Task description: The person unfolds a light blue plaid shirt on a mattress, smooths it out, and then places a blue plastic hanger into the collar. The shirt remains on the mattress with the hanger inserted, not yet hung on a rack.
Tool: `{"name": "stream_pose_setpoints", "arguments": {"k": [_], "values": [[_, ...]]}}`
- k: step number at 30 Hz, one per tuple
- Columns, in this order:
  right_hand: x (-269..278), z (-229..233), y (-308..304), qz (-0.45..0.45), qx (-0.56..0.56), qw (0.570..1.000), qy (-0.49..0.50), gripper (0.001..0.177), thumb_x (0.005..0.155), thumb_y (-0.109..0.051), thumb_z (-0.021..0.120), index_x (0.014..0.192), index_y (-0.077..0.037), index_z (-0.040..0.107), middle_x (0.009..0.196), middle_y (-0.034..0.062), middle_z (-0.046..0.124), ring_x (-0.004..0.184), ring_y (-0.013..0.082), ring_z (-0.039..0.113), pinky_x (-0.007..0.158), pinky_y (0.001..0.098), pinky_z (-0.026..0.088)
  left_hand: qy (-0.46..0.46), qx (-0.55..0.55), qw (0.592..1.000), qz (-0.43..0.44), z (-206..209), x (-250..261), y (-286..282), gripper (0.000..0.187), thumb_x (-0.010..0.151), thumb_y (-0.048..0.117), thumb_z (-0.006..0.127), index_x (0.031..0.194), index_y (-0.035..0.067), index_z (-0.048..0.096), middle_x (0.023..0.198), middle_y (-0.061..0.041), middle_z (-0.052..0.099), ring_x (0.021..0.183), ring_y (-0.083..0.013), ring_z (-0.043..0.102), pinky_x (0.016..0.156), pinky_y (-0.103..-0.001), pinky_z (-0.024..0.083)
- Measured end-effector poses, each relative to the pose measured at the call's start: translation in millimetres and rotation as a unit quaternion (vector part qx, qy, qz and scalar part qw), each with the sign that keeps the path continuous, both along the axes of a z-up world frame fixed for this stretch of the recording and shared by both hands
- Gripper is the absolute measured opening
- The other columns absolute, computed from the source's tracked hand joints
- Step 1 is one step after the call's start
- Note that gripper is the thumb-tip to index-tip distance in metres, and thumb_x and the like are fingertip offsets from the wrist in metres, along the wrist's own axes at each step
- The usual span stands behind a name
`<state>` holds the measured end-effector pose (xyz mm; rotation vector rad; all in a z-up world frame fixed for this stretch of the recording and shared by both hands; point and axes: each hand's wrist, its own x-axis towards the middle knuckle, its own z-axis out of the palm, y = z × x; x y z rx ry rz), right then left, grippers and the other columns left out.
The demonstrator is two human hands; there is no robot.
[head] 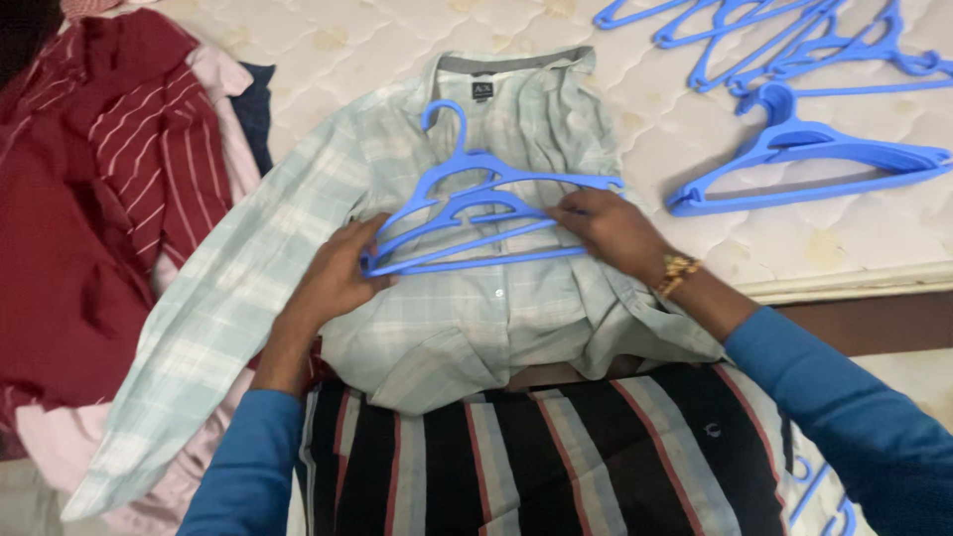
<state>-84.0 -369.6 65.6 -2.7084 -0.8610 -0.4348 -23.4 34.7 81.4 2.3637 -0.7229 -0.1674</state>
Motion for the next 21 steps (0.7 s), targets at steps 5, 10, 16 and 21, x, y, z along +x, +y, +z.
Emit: {"name": "stream_pose_setpoints", "arguments": {"k": [5, 10, 16, 21], "values": [[-7.3, -5.4, -8.8, -0.047, 0.062, 0.996, 0.042, 0.046, 0.074, 0.005, 0.069, 0.118, -0.008, 0.076, 0.104, 0.012, 0.065, 0.099, 0.0303, 0.063, 0.082, 0.0416, 0.052, -0.039, 0.027, 0.999, -0.024, -9.5, -2.9, -11.8, 0.087, 0.069, 0.031, 0.09, 0.144, 0.007, 0.054, 0.117, -0.017, 0.061, 0.111, -0.0355, 0.056, 0.101, -0.046, 0.043], [-8.3, -34.4, -2.8, -0.069, 0.11, 0.99, 0.061, 0.034, 0.081, -0.002, 0.076, 0.115, -0.009, 0.078, 0.1, 0.0105, 0.063, 0.095, 0.03, 0.062, 0.082, 0.0422, 0.052, -0.068, 0.057, 0.996, 0.012, -26.3, 5.6, -15.0, 0.081, 0.076, 0.039, 0.087, 0.144, 0.007, 0.056, 0.128, -0.017, 0.057, 0.119, -0.0362, 0.052, 0.104, -0.045, 0.042], [-14.0, -60.2, -3.5, -0.072, 0.083, 0.991, 0.079, 0.039, 0.075, 0.002, 0.071, 0.111, -0.01, 0.078, 0.102, 0.0094, 0.066, 0.103, 0.0297, 0.063, 0.09, 0.0415, 0.053, -0.117, 0.118, 0.986, -0.015, -58.3, 12.9, -16.9, 0.077, 0.077, 0.045, 0.085, 0.139, 0.008, 0.059, 0.142, -0.016, 0.054, 0.13, -0.0376, 0.047, 0.109, -0.052, 0.036], [-21.7, -57.9, -6.6, -0.073, 0.063, 0.994, 0.059, 0.029, 0.084, -0.011, 0.075, 0.112, -0.007, 0.075, 0.104, 0.011, 0.066, 0.103, 0.0316, 0.062, 0.092, 0.043, 0.051, -0.112, 0.125, 0.985, -0.025, -72.9, 12.5, -23.3, 0.078, 0.083, 0.046, 0.081, 0.145, 0.006, 0.055, 0.147, -0.02, 0.05, 0.131, -0.0411, 0.046, 0.111, -0.052, 0.036]]}}
